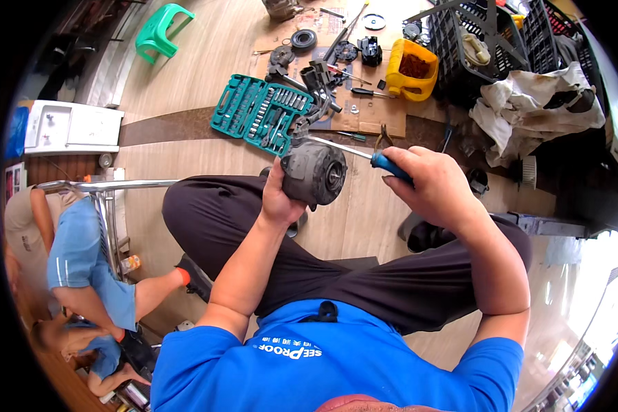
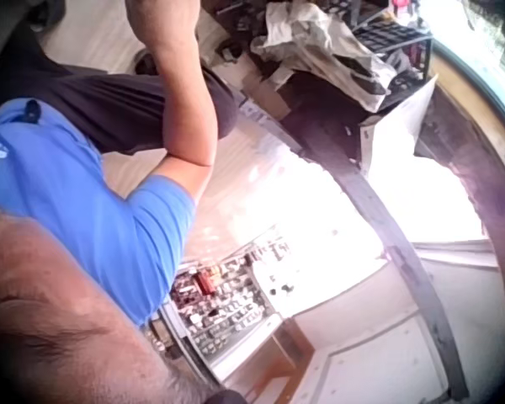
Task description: The person disassembles a small electric motor using a screwdriver, removing screws and pulling the housing apart.
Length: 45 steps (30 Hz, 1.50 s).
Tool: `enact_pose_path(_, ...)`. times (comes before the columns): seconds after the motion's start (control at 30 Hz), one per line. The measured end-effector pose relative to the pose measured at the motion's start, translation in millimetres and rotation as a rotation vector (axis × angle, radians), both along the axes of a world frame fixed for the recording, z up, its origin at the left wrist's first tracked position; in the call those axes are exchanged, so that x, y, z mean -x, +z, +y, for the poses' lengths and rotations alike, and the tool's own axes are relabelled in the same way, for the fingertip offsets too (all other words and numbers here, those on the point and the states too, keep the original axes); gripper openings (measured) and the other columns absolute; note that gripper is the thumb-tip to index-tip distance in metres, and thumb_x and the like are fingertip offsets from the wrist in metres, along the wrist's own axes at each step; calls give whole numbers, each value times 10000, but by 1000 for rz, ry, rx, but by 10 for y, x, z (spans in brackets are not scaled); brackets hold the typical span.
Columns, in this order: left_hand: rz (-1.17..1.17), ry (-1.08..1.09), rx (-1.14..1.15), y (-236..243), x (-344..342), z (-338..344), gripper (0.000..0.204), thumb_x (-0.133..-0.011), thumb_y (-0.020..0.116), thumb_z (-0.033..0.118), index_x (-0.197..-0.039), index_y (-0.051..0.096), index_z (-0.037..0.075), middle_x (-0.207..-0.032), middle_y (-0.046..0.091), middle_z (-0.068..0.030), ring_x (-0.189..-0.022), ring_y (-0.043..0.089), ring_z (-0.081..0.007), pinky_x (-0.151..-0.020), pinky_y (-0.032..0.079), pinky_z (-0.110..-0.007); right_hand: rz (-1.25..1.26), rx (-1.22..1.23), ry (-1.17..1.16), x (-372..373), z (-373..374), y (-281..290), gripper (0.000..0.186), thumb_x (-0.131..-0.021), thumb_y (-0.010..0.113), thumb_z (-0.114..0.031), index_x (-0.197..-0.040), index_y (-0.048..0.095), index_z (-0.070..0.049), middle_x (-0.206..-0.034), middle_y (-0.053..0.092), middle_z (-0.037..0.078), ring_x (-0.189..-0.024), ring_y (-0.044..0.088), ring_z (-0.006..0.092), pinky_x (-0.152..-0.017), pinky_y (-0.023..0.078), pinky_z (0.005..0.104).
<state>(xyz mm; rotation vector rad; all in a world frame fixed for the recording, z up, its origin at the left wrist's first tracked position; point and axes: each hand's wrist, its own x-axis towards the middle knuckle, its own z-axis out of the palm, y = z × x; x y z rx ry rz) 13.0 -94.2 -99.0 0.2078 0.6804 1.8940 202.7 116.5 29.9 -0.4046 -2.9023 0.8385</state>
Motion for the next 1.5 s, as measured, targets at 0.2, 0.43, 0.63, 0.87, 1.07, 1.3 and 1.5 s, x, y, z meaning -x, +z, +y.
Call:
enact_pose_path(0.2,115,-15,-2,-1,-48,-16,652,-1004,569,492,-1390,468,-23,-1277,632,-118,-1132,636,-207,-995,509,-355,11,-94,35,-27,64,112,334,-855,739,-194,-1163,660,-93,-870,638,120,-799,652,338,-677,527,417)
enact_pose_path(0.43,197,-2,73,162,-68,48,720,-962,626,501,-1385,448,-54,-1246,629,-119,-1083,638,-170,-950,517,-307,-5,-106,52,-45,69,185,275,-889,720,-255,-1113,678,-102,-853,635,113,-787,657,326,-668,525,421)
enact_pose_path(0.63,220,-7,89,189,-52,55,750,-943,655,471,-1410,417,-66,-1260,623,-134,-1095,643,-176,-960,518,-314,-23,-98,50,-37,39,154,269,-888,726,-227,-1121,688,-96,-871,653,113,-794,665,324,-674,531,404)
enact_pose_path(0.87,242,-7,80,162,-42,62,831,-911,710,437,-1452,351,-82,-1260,617,-145,-1099,651,-178,-949,535,-307,-6,-21,33,-29,28,145,252,-897,720,-210,-1119,696,-92,-871,659,120,-798,666,325,-681,534,399)
enact_pose_path(1.07,258,-7,87,187,-54,57,856,-900,723,433,-1457,336,-90,-1257,610,-147,-1099,648,-175,-939,539,-306,-19,1,28,-27,23,155,247,-899,717,-203,-1117,696,-91,-864,661,129,-795,661,329,-691,534,402)
enact_pose_path(1.3,352,86,106,267,-84,79,768,-936,645,355,-1473,325,-91,-1260,598,-139,-1090,631,-164,-953,516,-308,-54,30,-35,2,-127,25,240,-937,675,-241,-1133,672,-102,-830,656,151,-807,657,353,-703,526,431)
enact_pose_path(1.5,367,169,214,202,-12,81,695,-960,583,290,-1474,335,-107,-1261,598,-132,-1099,620,-160,-952,502,-296,-37,-3,-103,116,-309,-205,252,-971,615,-360,-1019,610,-113,-790,631,162,-752,653,381,-655,513,497)
